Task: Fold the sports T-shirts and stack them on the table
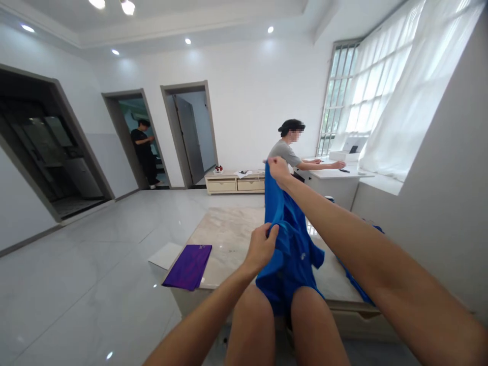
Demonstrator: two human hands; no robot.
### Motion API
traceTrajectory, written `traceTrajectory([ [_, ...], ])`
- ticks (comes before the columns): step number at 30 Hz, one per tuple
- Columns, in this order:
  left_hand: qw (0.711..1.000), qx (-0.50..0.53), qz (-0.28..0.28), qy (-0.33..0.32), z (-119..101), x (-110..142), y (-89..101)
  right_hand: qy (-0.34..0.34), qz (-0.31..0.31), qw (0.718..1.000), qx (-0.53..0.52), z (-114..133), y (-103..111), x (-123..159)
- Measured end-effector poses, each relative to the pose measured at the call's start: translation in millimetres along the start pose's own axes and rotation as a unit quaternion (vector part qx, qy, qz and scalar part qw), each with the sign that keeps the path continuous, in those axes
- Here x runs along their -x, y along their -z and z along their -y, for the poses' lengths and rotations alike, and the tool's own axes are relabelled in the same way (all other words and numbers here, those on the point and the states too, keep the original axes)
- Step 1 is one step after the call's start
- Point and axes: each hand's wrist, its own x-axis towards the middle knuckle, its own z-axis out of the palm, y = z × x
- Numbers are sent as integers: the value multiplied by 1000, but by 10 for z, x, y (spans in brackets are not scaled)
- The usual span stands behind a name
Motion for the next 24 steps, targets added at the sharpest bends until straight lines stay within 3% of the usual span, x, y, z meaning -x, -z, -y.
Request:
traceTrajectory([
  [1, 999, 33, -3, 16, -75, 42, -53, 7, 38, 996, -86, 281, -206, -50],
  [2, 999, 46, 7, 29, -136, 119, -75, 23, 128, 978, -165, 524, -419, -11],
  [4, 997, -2, 73, 31, -224, 381, -26, 52, 321, 913, -248, 848, -818, 305],
  [7, 966, -138, 219, 22, -299, 953, 227, 47, 541, 804, -244, 876, -1221, 1072],
  [9, 950, -162, 266, 30, -312, 1317, 446, 0, 616, 749, -244, 652, -1302, 1486],
  [11, 946, -166, 275, 43, -275, 1560, 656, -39, 624, 746, -229, 311, -1210, 1686],
  [14, 958, -124, 248, 71, -44, 1626, 925, -82, 571, 806, -132, -335, -800, 1673],
  [16, 978, -68, 175, 95, 279, 1511, 1064, -79, 498, 863, -13, -822, -437, 1651],
  [18, 989, -55, 53, 124, 721, 1345, 1145, -129, 416, 897, 72, -1312, -79, 1762],
  [20, 982, -55, -20, 181, 1202, 1193, 1148, -223, 364, 896, 122, -1749, 227, 2031],
  [24, 960, -47, 3, 276, 1923, 1048, 986, -332, 341, 860, 184, -2299, 587, 2746],
])
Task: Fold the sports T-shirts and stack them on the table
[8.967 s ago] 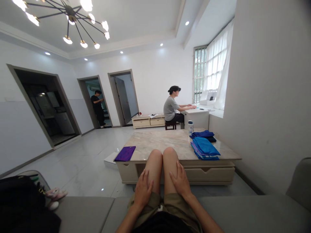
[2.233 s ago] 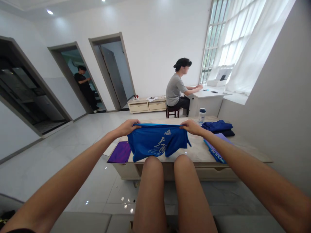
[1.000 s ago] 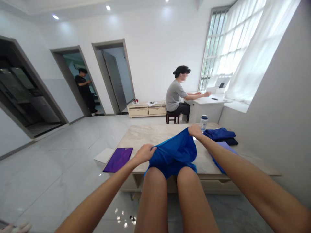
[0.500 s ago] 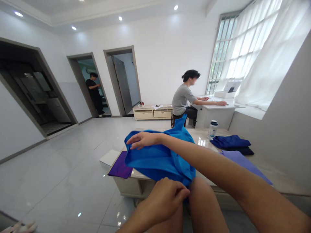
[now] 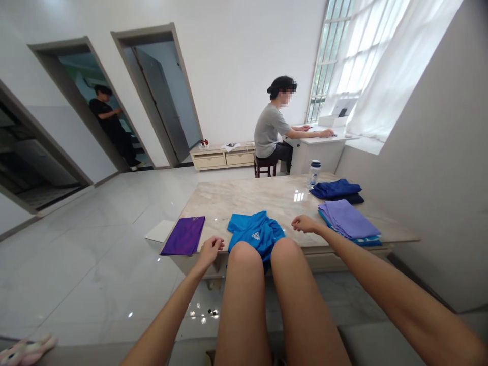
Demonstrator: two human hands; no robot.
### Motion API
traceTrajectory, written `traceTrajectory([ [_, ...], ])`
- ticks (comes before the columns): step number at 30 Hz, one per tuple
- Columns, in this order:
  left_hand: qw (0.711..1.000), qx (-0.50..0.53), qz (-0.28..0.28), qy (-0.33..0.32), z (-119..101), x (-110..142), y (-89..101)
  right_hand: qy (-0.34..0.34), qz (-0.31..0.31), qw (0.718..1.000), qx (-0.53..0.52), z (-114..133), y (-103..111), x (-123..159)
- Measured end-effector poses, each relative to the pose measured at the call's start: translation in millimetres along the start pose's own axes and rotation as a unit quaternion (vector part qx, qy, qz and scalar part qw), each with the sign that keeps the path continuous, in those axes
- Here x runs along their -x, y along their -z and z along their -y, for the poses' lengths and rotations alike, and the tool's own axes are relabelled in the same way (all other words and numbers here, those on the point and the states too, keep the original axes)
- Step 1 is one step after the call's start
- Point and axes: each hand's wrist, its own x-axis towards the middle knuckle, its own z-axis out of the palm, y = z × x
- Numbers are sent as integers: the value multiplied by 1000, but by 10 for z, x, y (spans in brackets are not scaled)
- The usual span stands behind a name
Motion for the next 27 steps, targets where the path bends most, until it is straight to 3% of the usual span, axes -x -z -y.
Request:
traceTrajectory([
  [2, 999, -9, 34, 20, 133, -121, -108, -13, 1, 1000, 10, -230, -167, 82],
  [5, 997, -36, 60, 30, 213, -289, -207, 19, -9, 1000, 19, -351, -377, 84],
  [11, 987, -155, 22, -23, 181, -832, -339, 93, -17, 995, 45, -246, -772, -178],
  [16, 967, -239, 9, -88, 91, -1199, -726, 135, 40, 979, 146, -149, -873, -293],
  [19, 941, -299, 76, -138, 64, -1304, -1032, 144, 55, 979, 135, -183, -845, -295],
  [22, 938, -279, 156, -133, 85, -1339, -1277, 182, 28, 978, 93, -275, -855, -255],
  [27, 920, -267, 208, -197, 119, -1334, -1369, 235, -5, 970, -64, -353, -925, -208],
])
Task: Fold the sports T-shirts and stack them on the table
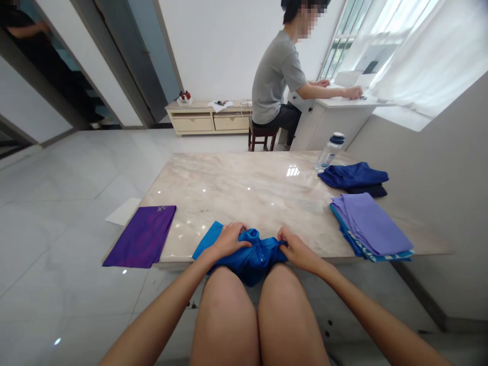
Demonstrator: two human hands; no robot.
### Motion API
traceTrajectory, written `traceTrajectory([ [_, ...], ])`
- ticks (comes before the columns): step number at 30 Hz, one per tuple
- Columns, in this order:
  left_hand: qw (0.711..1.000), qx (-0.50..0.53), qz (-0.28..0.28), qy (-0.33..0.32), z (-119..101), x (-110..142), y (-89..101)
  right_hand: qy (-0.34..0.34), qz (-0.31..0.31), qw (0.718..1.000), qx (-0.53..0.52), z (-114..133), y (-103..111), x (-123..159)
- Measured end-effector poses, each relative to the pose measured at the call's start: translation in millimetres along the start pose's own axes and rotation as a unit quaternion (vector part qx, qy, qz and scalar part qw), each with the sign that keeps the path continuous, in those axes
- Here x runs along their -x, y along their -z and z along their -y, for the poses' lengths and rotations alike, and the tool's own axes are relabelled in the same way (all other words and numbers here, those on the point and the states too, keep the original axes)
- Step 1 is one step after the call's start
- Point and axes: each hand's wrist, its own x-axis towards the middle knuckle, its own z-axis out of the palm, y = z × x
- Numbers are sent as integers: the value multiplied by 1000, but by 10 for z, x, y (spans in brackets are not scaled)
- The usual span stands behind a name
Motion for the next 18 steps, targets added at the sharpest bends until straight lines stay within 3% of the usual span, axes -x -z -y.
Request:
traceTrajectory([
  [5, 999, 38, 19, -20, 57, 176, 241, -11, -39, 998, -41, 43, 28, -61],
  [10, 997, 54, -44, 17, 12, 626, 823, 30, -78, 996, 38, 372, 351, -56],
  [14, 989, 25, -144, 10, -312, 1113, 1554, 94, -147, 978, 115, 1015, 906, 37],
  [18, 970, -12, -243, 8, -935, 1684, 2377, 170, -238, 942, 163, 1936, 1579, 239],
])
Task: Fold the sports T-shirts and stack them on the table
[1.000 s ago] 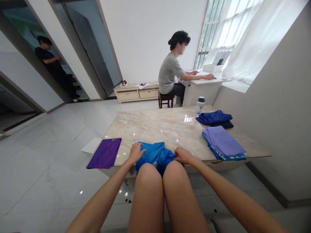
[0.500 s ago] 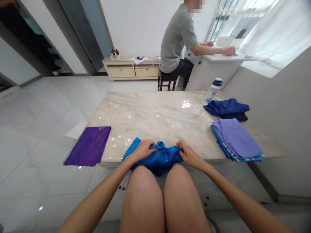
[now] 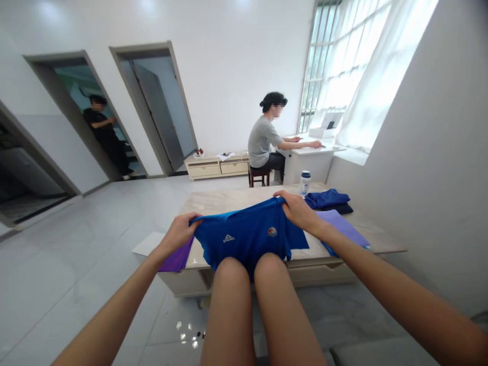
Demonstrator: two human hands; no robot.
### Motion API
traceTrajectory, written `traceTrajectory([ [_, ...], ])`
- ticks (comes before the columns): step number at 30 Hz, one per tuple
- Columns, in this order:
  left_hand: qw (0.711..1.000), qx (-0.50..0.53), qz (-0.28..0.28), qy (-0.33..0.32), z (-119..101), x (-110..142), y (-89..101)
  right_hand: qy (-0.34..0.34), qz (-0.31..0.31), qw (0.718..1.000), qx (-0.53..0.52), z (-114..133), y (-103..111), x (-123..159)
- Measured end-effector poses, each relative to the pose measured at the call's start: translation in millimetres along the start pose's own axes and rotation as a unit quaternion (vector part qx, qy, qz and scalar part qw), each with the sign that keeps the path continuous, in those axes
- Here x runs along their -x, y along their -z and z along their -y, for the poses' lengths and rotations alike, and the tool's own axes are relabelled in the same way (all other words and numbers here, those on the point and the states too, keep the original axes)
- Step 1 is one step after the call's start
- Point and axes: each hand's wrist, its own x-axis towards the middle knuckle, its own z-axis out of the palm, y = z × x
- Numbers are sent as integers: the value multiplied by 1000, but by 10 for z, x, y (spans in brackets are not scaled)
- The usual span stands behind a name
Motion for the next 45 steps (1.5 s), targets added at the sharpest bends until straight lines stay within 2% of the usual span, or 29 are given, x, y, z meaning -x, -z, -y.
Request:
traceTrajectory([
  [3, 995, -28, -91, -31, -486, 143, 628, 68, -103, 992, 9, 443, 544, -207],
  [5, 986, -51, -150, -57, -708, 267, 835, 76, -163, 984, 15, 608, 700, -174],
  [6, 983, -63, -157, -66, -769, 339, 854, 61, -170, 983, 21, 635, 699, -91],
  [8, 989, -74, -113, -62, -783, 508, 731, 1, -100, 994, 35, 591, 553, 202],
  [10, 997, -59, -35, -39, -681, 687, 471, -84, 67, 993, 42, 460, 285, 591],
  [11, 998, -47, -20, -26, -607, 764, 330, -122, 123, 984, 42, 385, 140, 777],
  [12, 999, -37, -22, -15, -530, 822, 204, -153, 131, 979, 45, 314, 7, 931],
  [14, 998, -23, -58, -4, -405, 855, 46, -193, 104, 974, 51, 208, -173, 1078],
  [15, 997, -18, -72, -5, -374, 824, 32, -204, 79, 974, 55, 180, -198, 1053],
  [17, 997, -15, -77, -12, -397, 672, 140, -214, 45, 973, 66, 179, -95, 810],
  [20, 996, -33, -81, -24, -603, 306, 535, -201, -3, 977, 77, 285, 340, 121],
  [22, 989, -35, -136, -35, -752, 71, 783, -140, -102, 983, 65, 379, 633, -337],
  [23, 984, -29, -171, -42, -798, -12, 850, -104, -146, 983, 47, 418, 727, -497],
  [24, 980, -24, -195, -41, -815, -58, 864, -65, -164, 984, 31, 444, 769, -584],
  [26, 984, -19, -177, -21, -743, -31, 718, -30, -116, 992, 27, 443, 688, -508],
  [28, 996, -19, -92, 7, -535, 119, 397, -60, 1, 997, 57, 351, 432, -157],
  [29, 998, -13, -58, 8, -398, 207, 214, -81, 36, 994, 66, 273, 275, 63],
  [31, 1000, 12, -29, 2, -123, 340, -99, -122, 60, 988, 72, 83, -2, 443],
  [32, 1000, 21, -15, 3, -17, 364, -194, -153, 59, 984, 71, -4, -88, 552],
  [34, 1000, 25, -4, 1, 65, 310, -213, -180, 32, 981, 69, -96, -96, 541],
  [36, 1000, 21, -21, 3, -59, 148, -6, -165, -22, 984, 68, -26, 118, 241],
  [40, 993, 23, -118, -17, -689, -266, 766, -97, -144, 983, 66, 496, 914, -739],
  [41, 987, 24, -159, -28, -847, -342, 941, -58, -198, 976, 63, 640, 1100, -941],
  [43, 968, 25, -248, -36, -1082, -415, 1162, 25, -300, 952, 54, 859, 1340, -1164],
  [45, 957, 17, -287, -26, -1173, -367, 1162, 51, -366, 928, 43, 923, 1332, -1102],
])
